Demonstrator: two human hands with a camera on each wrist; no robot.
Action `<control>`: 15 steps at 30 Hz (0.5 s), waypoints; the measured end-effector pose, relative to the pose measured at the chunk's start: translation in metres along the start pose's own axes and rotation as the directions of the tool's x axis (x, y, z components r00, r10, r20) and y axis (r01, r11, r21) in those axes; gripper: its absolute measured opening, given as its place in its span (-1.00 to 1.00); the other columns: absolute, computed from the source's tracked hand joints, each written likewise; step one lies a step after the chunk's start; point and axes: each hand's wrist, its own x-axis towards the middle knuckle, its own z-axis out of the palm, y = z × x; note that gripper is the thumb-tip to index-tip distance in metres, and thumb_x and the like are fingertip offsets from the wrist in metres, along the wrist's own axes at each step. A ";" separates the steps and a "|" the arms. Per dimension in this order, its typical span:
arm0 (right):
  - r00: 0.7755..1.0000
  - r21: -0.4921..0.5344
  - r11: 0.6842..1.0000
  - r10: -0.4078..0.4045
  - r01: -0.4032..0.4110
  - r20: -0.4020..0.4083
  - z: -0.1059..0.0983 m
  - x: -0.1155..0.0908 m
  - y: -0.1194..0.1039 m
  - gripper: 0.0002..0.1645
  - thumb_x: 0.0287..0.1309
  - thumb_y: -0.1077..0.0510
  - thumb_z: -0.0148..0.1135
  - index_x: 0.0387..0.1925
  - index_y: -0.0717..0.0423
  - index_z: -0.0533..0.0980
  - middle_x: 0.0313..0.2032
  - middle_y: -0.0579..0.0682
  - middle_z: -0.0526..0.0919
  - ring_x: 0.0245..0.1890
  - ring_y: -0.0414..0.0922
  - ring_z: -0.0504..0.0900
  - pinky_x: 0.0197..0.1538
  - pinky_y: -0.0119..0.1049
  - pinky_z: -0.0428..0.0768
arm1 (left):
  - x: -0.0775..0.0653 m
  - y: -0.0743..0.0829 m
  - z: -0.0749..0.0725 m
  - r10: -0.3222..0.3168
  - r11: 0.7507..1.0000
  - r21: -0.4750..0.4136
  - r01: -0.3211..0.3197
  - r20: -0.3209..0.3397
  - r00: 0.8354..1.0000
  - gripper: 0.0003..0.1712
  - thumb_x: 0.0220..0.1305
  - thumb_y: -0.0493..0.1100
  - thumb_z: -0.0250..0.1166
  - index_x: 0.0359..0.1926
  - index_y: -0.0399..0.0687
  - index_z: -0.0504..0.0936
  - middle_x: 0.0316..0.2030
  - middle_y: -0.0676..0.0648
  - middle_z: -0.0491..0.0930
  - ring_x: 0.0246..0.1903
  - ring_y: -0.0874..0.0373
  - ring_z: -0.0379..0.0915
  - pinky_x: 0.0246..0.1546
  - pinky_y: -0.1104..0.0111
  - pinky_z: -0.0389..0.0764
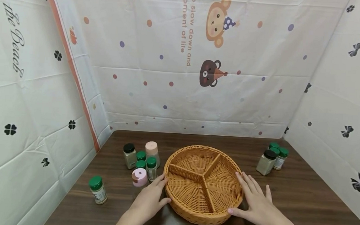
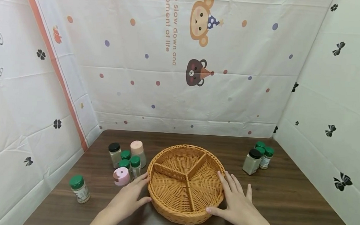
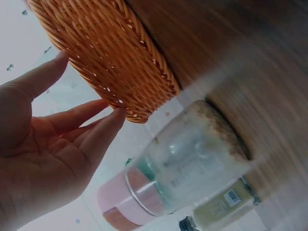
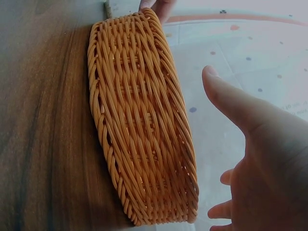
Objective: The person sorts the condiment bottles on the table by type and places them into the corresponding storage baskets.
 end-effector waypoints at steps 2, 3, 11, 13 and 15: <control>1.000 0.005 1.000 0.004 -0.004 0.001 0.000 0.000 0.000 0.27 -0.04 -0.40 0.41 0.56 -0.08 0.02 0.51 0.29 0.07 0.44 0.41 0.06 0.14 0.70 -0.15 | 0.000 -0.004 0.001 0.003 0.999 -0.045 -0.003 0.000 1.000 -0.22 0.27 0.05 0.38 0.35 -0.30 0.39 0.42 -0.30 0.29 0.32 -0.21 0.38 0.20 -0.05 0.51; 1.000 0.006 1.000 0.005 -0.005 0.001 0.000 0.000 0.000 0.27 -0.04 -0.40 0.40 0.56 -0.08 0.01 0.51 0.30 0.07 0.44 0.41 0.06 0.13 0.71 -0.15 | 0.001 -0.006 0.002 0.003 0.995 -0.095 -0.004 -0.004 1.000 -0.20 0.30 0.07 0.35 0.38 -0.31 0.34 0.44 -0.30 0.24 0.36 -0.22 0.32 0.23 -0.08 0.47; 1.000 0.011 1.000 -0.001 0.001 0.002 0.001 0.000 0.000 0.26 -0.02 -0.39 0.40 0.57 -0.12 -0.02 0.51 0.30 0.07 0.43 0.42 0.06 0.13 0.71 -0.15 | 0.016 -0.015 0.003 -0.138 0.695 -0.708 0.128 0.043 0.990 -0.08 0.46 0.17 0.13 0.56 -0.21 -0.05 0.55 -0.38 -0.16 0.53 -0.36 -0.24 0.44 -0.28 -0.04; 1.000 0.018 1.000 0.002 -0.003 0.008 0.001 0.000 0.000 0.26 -0.01 -0.39 0.40 0.57 -0.10 -0.01 0.52 0.30 0.06 0.44 0.43 0.05 0.13 0.71 -0.16 | 0.021 -0.014 -0.002 -0.168 0.537 -0.822 0.191 0.118 0.979 -0.06 0.47 0.19 0.09 0.57 -0.18 -0.12 0.56 -0.38 -0.26 0.54 -0.35 -0.34 0.46 -0.27 -0.14; 1.000 0.021 1.000 0.008 -0.008 0.013 0.001 0.000 0.000 0.26 -0.01 -0.39 0.39 0.57 -0.13 -0.03 0.52 0.30 0.05 0.44 0.42 0.04 0.14 0.71 -0.16 | 0.025 -0.013 -0.004 -0.188 0.474 -0.850 0.231 0.159 0.969 -0.03 0.46 0.23 0.08 0.58 -0.18 -0.15 0.55 -0.40 -0.24 0.54 -0.35 -0.32 0.47 -0.25 -0.13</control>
